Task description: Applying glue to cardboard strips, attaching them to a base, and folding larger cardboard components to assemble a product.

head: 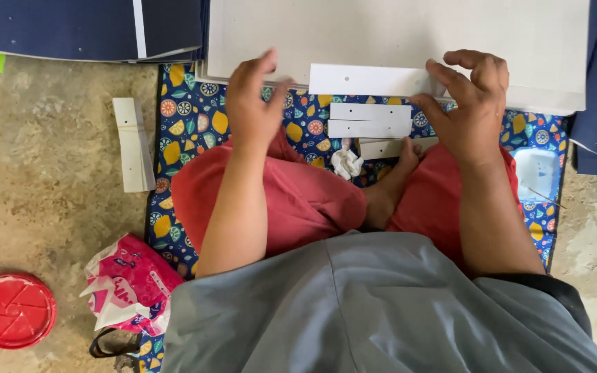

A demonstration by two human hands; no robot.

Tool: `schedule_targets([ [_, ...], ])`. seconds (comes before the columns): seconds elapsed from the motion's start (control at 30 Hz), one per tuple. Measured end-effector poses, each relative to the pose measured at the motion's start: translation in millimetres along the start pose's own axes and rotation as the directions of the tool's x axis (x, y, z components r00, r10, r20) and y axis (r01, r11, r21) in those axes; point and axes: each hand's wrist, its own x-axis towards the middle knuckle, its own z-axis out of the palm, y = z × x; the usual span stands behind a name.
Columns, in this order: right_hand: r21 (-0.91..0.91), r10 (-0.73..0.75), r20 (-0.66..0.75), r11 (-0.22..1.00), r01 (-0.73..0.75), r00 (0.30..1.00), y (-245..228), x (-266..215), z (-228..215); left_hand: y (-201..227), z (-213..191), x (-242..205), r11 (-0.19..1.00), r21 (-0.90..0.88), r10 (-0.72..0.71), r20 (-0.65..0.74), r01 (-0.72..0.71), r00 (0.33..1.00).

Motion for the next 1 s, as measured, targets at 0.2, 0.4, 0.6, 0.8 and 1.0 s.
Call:
schedule_targets([
  [0.2,0.083,-0.001,-0.012,0.997,0.002,1.000,14.9,11.3,43.4,-31.5,16.3,0.1,0.892,-0.276,-0.394,-0.091,0.357,0.914],
  [0.4,0.023,-0.056,0.089,0.998,0.054,0.994,35.4,14.9,77.6,-30.5,41.5,-0.4,0.602,-0.437,-0.512,0.431,0.668,0.743],
  [0.6,0.072,-0.143,0.196,0.989,0.132,0.970,35.5,34.7,99.9,-30.8,53.7,-1.0,0.029,-0.249,-0.151,0.956,0.968,0.251],
  [0.8,0.006,-0.268,0.162,0.963,0.270,0.950,25.3,50.8,114.5,-46.3,54.7,-14.7,-0.194,-0.314,-0.070,0.949,0.929,0.306],
  [1.0,0.266,-0.099,-0.025,0.959,0.102,0.995,18.8,38.3,131.3,-47.1,46.6,-9.3,-0.195,-0.465,-0.070,0.885,0.864,0.460],
])
